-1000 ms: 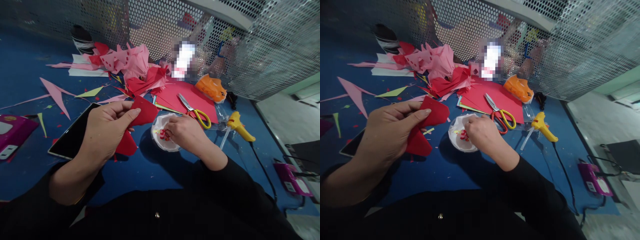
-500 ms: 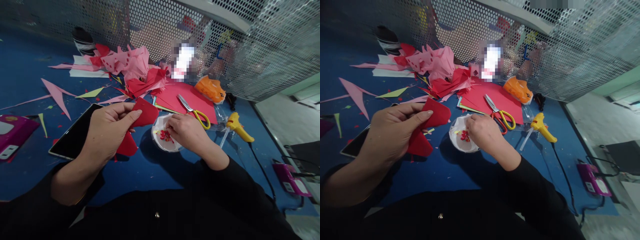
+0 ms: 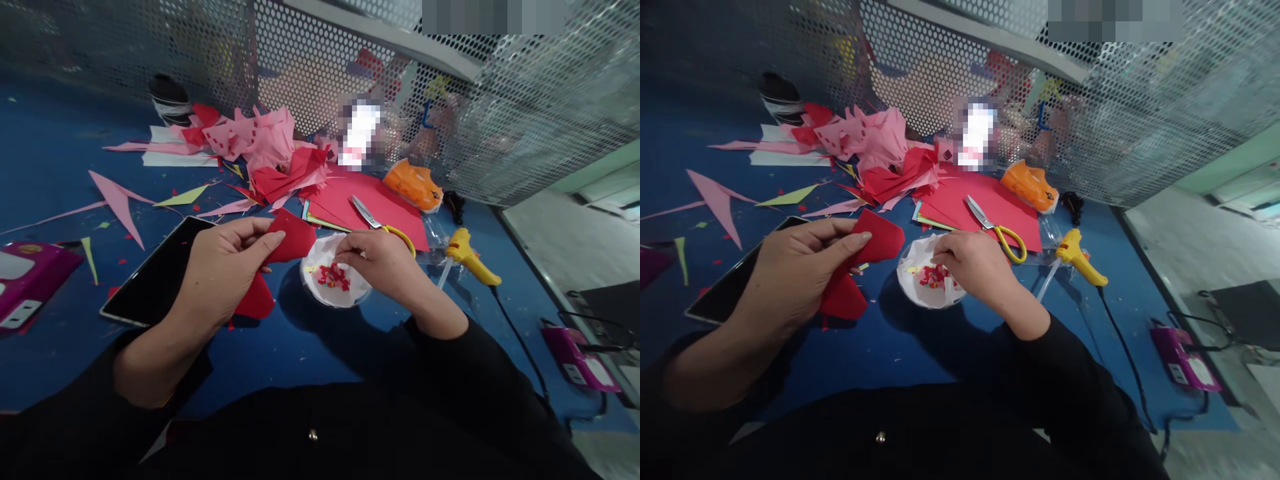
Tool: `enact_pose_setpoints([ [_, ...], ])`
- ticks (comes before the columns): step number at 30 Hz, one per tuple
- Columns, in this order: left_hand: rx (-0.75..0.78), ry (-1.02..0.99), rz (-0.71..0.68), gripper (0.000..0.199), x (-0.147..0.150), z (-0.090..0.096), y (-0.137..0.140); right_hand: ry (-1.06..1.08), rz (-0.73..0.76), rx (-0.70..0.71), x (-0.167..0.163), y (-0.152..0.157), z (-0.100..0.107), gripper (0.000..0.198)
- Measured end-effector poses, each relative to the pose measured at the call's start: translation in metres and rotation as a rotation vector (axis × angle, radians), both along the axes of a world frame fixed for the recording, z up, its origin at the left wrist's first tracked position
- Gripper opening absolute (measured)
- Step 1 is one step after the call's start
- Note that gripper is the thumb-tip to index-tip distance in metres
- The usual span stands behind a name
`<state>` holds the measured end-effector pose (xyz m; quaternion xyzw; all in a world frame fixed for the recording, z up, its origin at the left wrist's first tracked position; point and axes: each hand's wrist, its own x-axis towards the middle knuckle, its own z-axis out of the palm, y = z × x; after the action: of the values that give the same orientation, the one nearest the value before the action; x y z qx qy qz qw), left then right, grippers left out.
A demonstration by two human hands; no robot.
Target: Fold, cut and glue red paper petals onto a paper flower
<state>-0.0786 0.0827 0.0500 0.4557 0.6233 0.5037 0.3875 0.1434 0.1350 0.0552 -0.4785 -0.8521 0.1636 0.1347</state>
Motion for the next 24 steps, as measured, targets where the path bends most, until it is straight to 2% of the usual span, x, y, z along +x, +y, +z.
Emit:
enact_pose_setpoints([
  [12, -0.016, 0.009, -0.014, 0.017, 0.005, 0.004, -0.003, 0.390, -0.039, -0.292, 0.007, 0.001, 0.005, 0.013],
  [17, -0.047, -0.058, -0.063, 0.029, 0.005, 0.003, -0.001, 0.595, -0.086, -0.407, 0.002, -0.003, 0.009, 0.010],
  [21, -0.073, -0.061, -0.096, 0.038, 0.007, 0.005, -0.001, 0.734, -0.074, -0.377, -0.005, -0.012, 0.011, 0.008],
  [24, -0.049, -0.042, -0.123, 0.038, 0.009, 0.005, -0.002, 0.744, -0.031, -0.314, -0.012, -0.020, 0.012, 0.007],
])
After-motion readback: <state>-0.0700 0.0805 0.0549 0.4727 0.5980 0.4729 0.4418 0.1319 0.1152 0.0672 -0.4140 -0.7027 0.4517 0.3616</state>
